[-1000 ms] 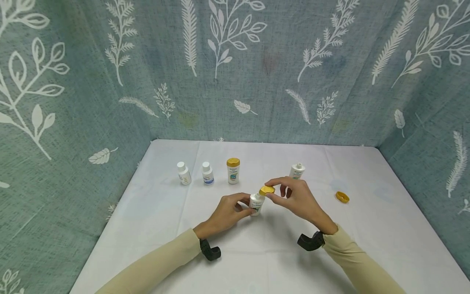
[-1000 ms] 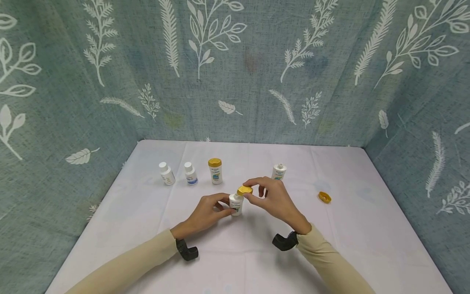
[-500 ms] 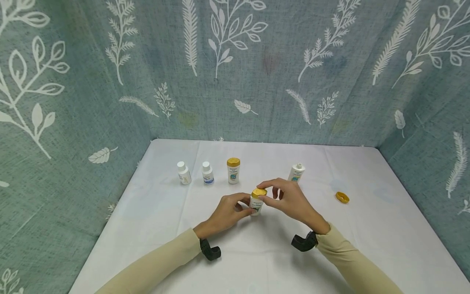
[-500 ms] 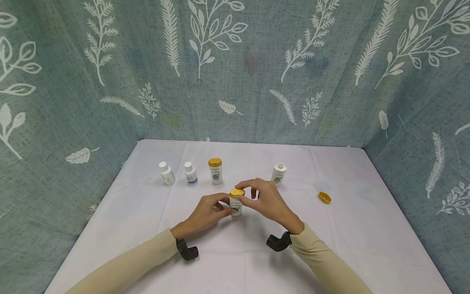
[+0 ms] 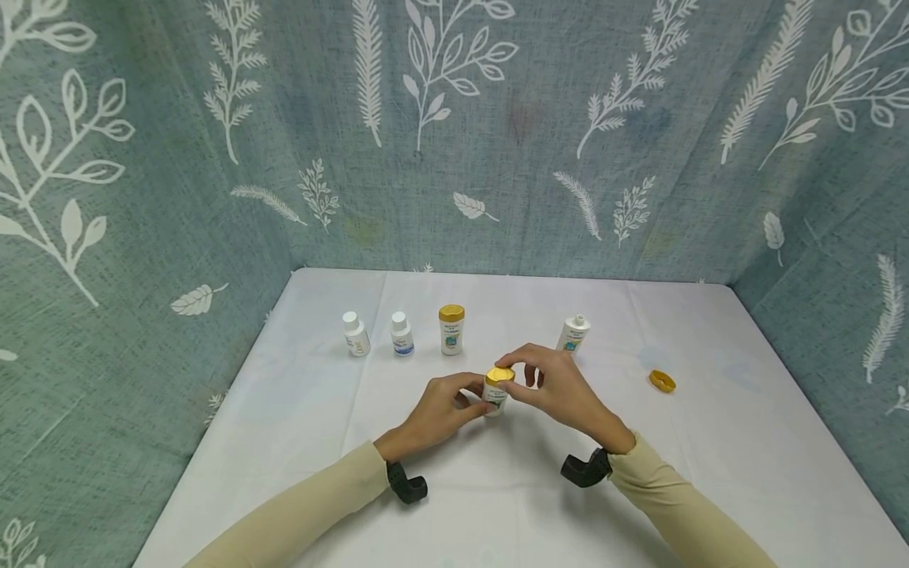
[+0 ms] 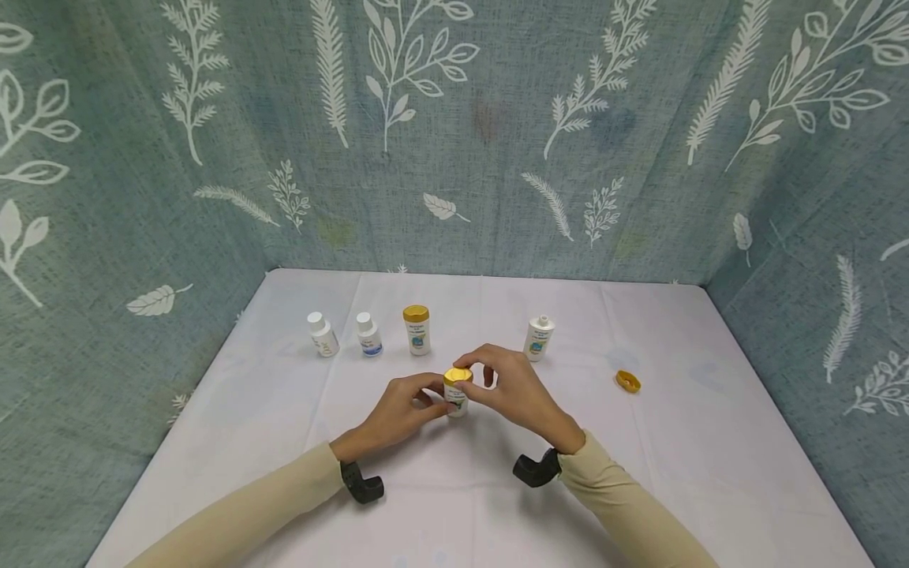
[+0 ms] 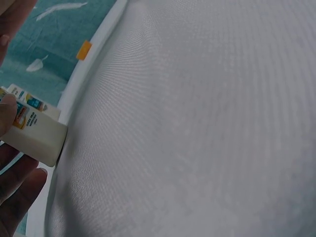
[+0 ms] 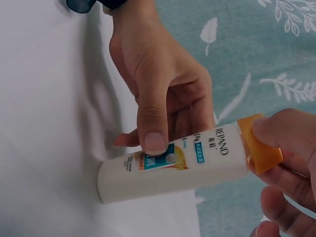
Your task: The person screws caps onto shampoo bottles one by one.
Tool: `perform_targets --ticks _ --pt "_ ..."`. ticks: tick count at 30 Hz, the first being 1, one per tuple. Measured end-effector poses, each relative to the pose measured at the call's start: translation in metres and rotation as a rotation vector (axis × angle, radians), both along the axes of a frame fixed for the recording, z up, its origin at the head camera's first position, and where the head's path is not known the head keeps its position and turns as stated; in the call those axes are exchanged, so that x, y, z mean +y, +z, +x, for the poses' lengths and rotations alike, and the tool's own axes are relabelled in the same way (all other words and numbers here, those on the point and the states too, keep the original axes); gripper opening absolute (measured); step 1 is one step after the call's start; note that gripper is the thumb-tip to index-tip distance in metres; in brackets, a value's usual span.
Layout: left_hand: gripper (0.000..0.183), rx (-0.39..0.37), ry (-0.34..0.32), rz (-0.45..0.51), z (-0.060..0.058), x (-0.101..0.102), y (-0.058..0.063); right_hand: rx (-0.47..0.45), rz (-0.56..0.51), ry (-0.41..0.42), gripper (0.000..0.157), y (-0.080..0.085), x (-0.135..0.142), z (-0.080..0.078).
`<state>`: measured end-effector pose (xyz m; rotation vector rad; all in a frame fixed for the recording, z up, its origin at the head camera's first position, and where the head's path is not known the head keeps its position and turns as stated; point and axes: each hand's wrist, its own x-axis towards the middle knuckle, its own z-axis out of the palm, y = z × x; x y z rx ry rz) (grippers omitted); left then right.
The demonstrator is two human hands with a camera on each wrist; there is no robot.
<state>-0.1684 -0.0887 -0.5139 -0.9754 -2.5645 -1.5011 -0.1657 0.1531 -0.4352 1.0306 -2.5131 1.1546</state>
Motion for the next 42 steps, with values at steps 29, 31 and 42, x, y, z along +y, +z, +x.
perform_targets --ticks 29,31,42 --pt "0.030 0.038 0.012 0.001 -0.002 0.001 -0.001 0.002 -0.022 -0.073 0.020 0.000 -0.001 0.000" --pt "0.030 0.043 0.016 0.002 -0.003 0.001 -0.001 -0.005 -0.032 0.017 0.021 0.001 0.002 -0.004" --pt "0.031 0.034 0.008 -0.014 -0.002 0.000 -0.002 -0.120 0.046 0.277 0.032 0.007 0.014 -0.015"
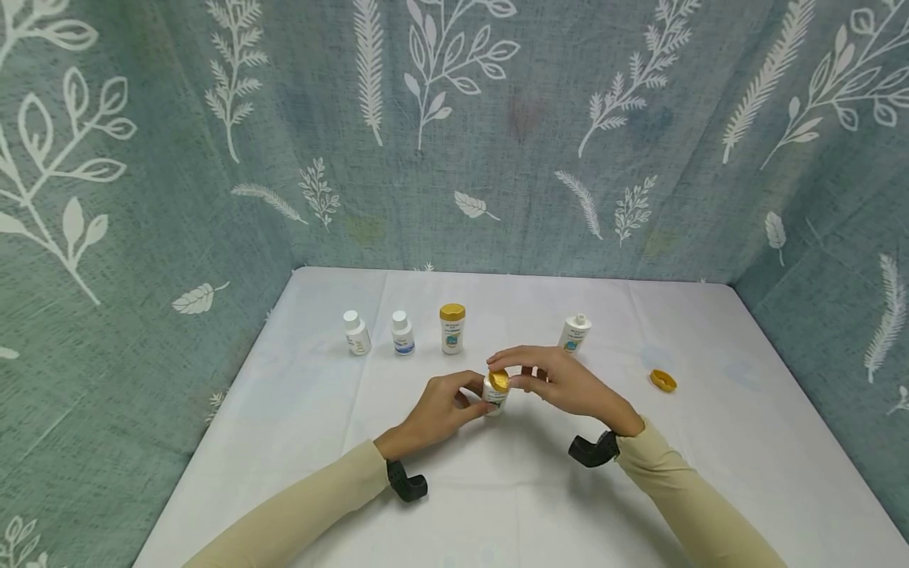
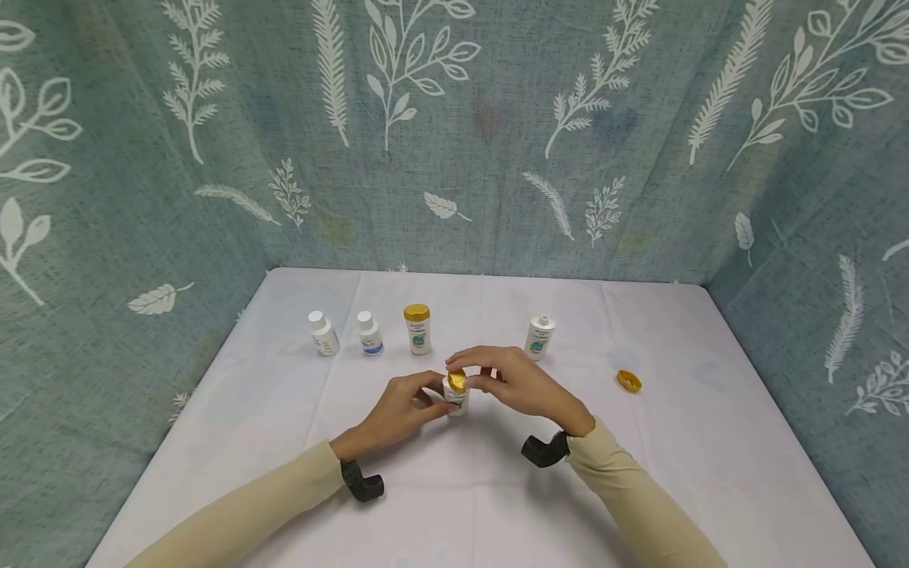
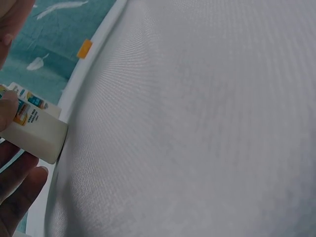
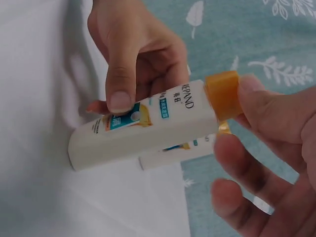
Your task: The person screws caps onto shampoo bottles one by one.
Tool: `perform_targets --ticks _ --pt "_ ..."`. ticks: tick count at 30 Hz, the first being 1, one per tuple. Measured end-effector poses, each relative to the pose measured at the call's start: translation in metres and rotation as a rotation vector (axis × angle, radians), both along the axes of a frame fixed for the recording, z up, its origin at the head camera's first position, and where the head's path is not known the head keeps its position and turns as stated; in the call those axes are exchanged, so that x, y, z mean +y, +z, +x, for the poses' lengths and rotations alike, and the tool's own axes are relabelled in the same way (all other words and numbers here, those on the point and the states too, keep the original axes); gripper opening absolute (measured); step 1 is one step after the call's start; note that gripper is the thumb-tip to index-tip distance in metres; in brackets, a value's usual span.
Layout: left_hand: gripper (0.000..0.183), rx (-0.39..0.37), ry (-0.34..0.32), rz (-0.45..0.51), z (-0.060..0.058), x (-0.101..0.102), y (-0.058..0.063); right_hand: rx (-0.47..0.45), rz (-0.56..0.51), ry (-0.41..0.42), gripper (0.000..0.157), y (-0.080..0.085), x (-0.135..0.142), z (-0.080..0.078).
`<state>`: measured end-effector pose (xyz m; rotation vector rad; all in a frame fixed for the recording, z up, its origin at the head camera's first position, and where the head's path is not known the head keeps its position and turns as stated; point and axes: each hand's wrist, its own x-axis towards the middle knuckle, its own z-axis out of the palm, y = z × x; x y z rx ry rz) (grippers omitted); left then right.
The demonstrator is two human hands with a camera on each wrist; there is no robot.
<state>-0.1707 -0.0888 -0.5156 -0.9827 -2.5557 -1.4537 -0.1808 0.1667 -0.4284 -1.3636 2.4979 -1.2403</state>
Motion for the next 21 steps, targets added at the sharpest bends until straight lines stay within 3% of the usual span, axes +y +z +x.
perform_targets --ticks 14,21 --pt "0.022 0.013 0.006 0.009 0.000 0.001 0.000 0.130 -0.047 -0.282 0.021 -0.011 -0.015 0.011" --pt "0.022 0.004 0.005 0.015 0.000 0.001 -0.001 0.138 -0.076 -0.334 0.023 -0.015 -0.019 0.017"
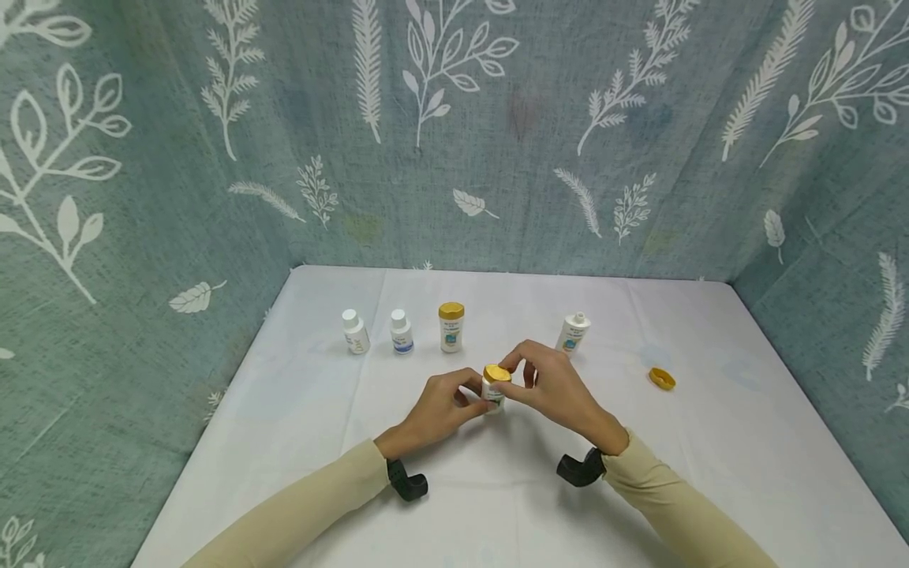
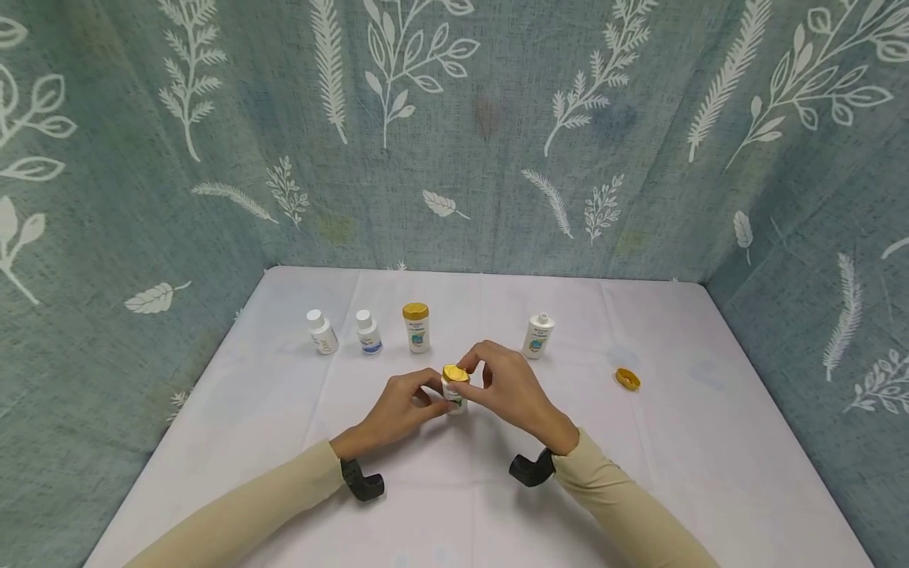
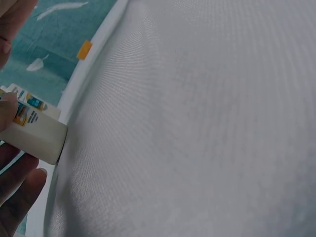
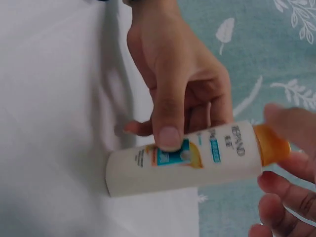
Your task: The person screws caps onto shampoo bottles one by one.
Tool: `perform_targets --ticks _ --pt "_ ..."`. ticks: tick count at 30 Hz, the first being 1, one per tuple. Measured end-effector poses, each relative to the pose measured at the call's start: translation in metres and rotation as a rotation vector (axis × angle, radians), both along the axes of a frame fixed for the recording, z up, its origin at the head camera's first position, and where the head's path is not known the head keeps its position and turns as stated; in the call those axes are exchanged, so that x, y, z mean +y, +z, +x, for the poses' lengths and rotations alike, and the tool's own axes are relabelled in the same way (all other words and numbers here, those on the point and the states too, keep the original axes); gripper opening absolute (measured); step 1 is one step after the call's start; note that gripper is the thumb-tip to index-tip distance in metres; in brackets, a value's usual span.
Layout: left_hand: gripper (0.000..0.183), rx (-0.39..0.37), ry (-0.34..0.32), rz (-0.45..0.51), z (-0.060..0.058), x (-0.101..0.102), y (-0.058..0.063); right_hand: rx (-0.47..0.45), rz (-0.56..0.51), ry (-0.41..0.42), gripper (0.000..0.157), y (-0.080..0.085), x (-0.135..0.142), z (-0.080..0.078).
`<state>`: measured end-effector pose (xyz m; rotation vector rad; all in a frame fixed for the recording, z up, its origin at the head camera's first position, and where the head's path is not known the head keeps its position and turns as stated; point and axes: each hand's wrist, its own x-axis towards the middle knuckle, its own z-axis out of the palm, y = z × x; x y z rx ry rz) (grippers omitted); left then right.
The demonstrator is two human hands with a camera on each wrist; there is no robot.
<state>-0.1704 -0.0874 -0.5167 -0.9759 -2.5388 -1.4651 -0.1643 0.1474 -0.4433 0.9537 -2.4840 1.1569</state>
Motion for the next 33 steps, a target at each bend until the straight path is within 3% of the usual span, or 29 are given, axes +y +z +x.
perform_targets --ticks 3,6,12,16,22,33 --pt "0.022 -0.004 -0.003 -0.006 -0.001 -0.001 0.000 -0.016 0.012 0.027 0.021 0.003 0.003 -0.004" --pt "0.022 -0.005 -0.004 -0.012 -0.002 -0.001 -0.001 -0.072 0.020 0.122 0.022 0.006 0.009 -0.011" --pt "0.023 0.004 -0.008 -0.012 -0.003 0.000 0.000 -0.318 0.027 0.423 0.033 0.013 0.022 -0.026" --pt "0.022 0.005 -0.009 -0.007 -0.003 0.001 0.000 -0.448 0.041 0.512 0.036 0.015 0.027 -0.032" --pt "0.022 0.004 -0.005 -0.005 -0.003 0.002 0.000 -0.509 0.042 0.537 0.037 0.015 0.028 -0.036" --pt "0.020 0.001 0.007 0.003 -0.001 0.004 0.000 -0.478 0.006 0.438 0.038 0.013 0.027 -0.032"
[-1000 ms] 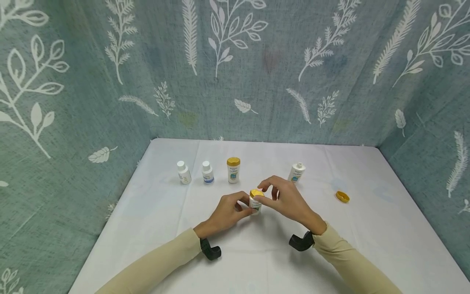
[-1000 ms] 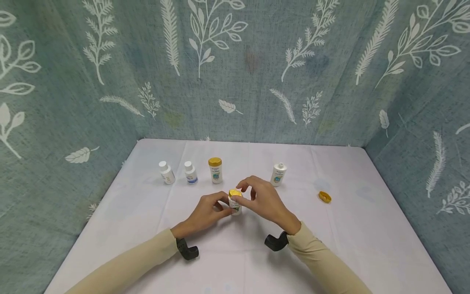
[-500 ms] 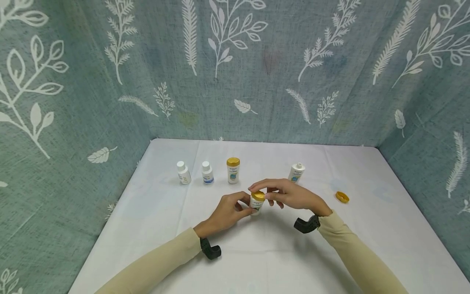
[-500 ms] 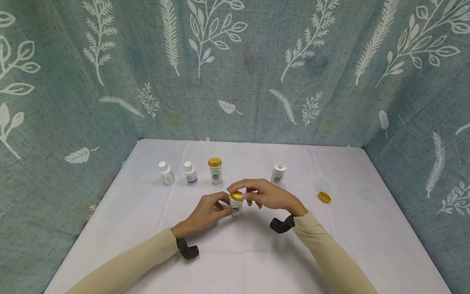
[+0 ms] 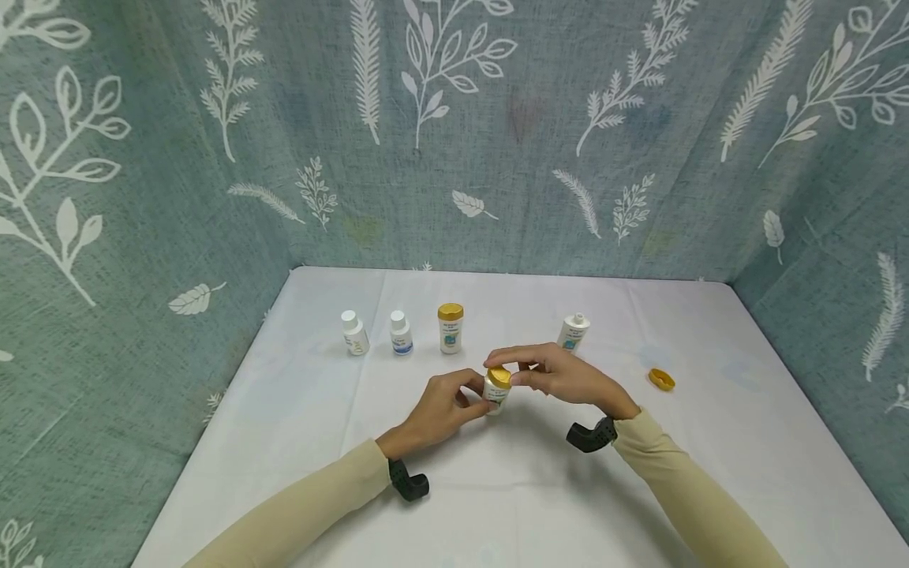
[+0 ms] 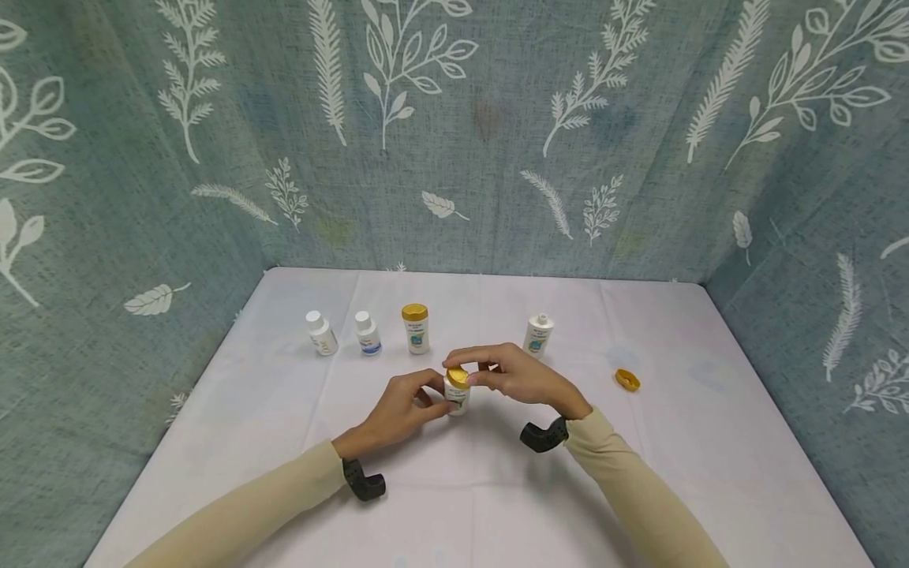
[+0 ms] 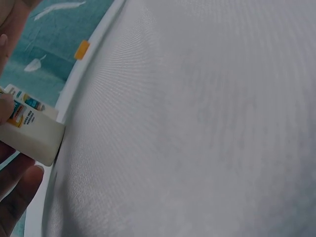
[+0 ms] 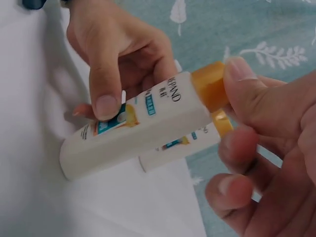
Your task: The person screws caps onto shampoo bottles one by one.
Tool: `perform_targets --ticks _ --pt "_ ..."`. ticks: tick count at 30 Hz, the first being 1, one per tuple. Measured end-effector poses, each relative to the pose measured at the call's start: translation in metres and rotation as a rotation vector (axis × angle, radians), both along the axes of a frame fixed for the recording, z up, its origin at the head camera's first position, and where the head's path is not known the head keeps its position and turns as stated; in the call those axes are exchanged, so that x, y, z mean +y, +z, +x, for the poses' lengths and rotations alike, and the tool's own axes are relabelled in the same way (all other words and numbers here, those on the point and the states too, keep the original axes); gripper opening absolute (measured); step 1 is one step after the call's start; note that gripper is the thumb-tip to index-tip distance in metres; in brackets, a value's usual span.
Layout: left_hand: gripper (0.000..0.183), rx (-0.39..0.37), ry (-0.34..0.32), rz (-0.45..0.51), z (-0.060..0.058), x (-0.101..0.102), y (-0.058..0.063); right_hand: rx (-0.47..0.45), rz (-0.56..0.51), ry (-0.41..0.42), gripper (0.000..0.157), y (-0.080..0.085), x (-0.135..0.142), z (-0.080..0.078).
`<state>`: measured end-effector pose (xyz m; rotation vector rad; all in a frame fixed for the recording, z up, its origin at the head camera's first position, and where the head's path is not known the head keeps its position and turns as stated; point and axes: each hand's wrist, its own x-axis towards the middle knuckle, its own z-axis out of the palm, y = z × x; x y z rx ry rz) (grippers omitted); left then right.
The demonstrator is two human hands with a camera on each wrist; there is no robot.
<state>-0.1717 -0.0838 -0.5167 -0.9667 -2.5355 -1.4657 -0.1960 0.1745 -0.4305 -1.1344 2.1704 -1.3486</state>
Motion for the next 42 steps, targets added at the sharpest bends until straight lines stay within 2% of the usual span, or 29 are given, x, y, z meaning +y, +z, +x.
perform_targets --ticks 11,18,24,33,42 --pt "0.018 0.013 -0.007 -0.002 -0.001 0.000 0.000 0.211 -0.078 -0.137 0.035 -0.012 -0.006 0.004" --pt "0.018 0.007 -0.001 0.001 0.000 -0.001 -0.001 0.259 -0.093 -0.201 0.033 -0.016 -0.008 0.009" --pt "0.017 0.010 0.003 0.007 0.002 0.000 -0.001 0.336 -0.104 -0.228 0.031 -0.016 -0.011 0.013" --pt "0.016 0.025 0.015 0.023 0.004 0.001 -0.001 0.441 -0.058 -0.358 0.032 -0.016 -0.016 0.021" --pt "0.016 0.014 0.027 0.032 0.005 0.003 -0.001 0.554 -0.014 -0.458 0.025 -0.012 -0.024 0.028"
